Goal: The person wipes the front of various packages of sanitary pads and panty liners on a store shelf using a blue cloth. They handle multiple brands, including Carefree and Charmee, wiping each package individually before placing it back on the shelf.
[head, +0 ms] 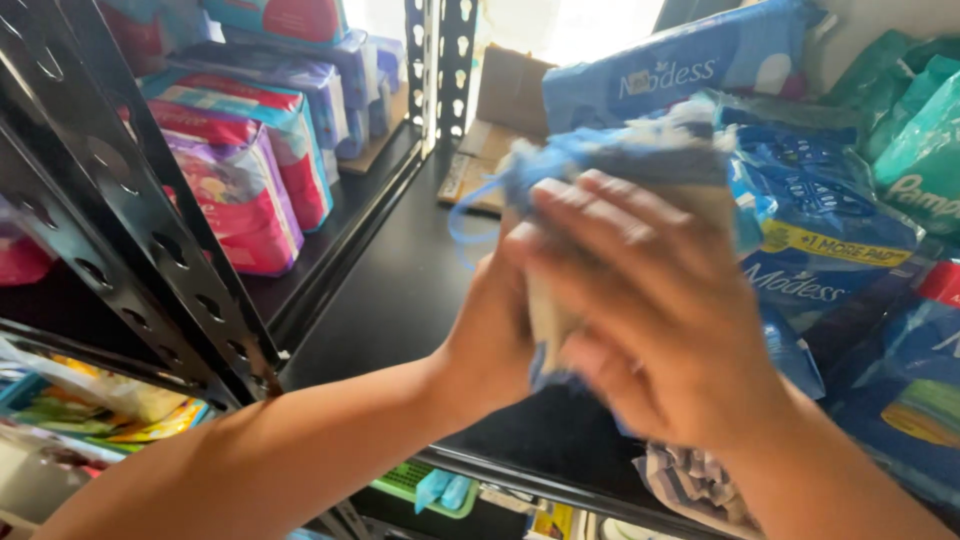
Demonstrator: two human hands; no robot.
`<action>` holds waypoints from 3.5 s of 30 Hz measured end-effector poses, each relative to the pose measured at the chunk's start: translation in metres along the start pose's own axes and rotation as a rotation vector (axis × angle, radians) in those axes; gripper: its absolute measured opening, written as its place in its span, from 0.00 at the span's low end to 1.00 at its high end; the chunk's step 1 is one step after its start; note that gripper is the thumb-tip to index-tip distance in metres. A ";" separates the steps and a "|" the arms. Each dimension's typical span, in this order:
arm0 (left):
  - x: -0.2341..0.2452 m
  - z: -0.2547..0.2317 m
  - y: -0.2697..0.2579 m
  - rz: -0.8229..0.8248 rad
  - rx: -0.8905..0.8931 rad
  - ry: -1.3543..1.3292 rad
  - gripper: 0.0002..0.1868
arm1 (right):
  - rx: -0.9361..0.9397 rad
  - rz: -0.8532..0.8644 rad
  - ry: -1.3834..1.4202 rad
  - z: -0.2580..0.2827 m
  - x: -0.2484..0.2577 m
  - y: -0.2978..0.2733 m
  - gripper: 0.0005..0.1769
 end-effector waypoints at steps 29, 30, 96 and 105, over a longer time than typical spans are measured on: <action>-0.049 -0.058 -0.019 0.130 -0.683 1.042 0.28 | -0.048 -0.094 0.056 0.000 0.009 -0.014 0.24; -0.049 -0.058 -0.020 0.131 -0.682 1.040 0.28 | -0.051 -0.092 0.055 -0.002 0.009 -0.016 0.24; -0.050 -0.035 -0.007 0.365 0.089 0.238 0.39 | 0.079 -0.160 0.082 0.018 0.038 -0.030 0.27; -0.083 -0.027 -0.026 0.525 0.289 0.256 0.51 | -0.272 -0.254 0.502 -0.034 0.049 -0.032 0.41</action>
Point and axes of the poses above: each hand's wrist, its own y-axis towards the middle knuckle, its own x-axis out of the back of the hand, z = x × y, the point moved 10 cm from there along y, towards the middle knuckle, and after that the axes turned 1 degree about y, right-handed, at the moved point
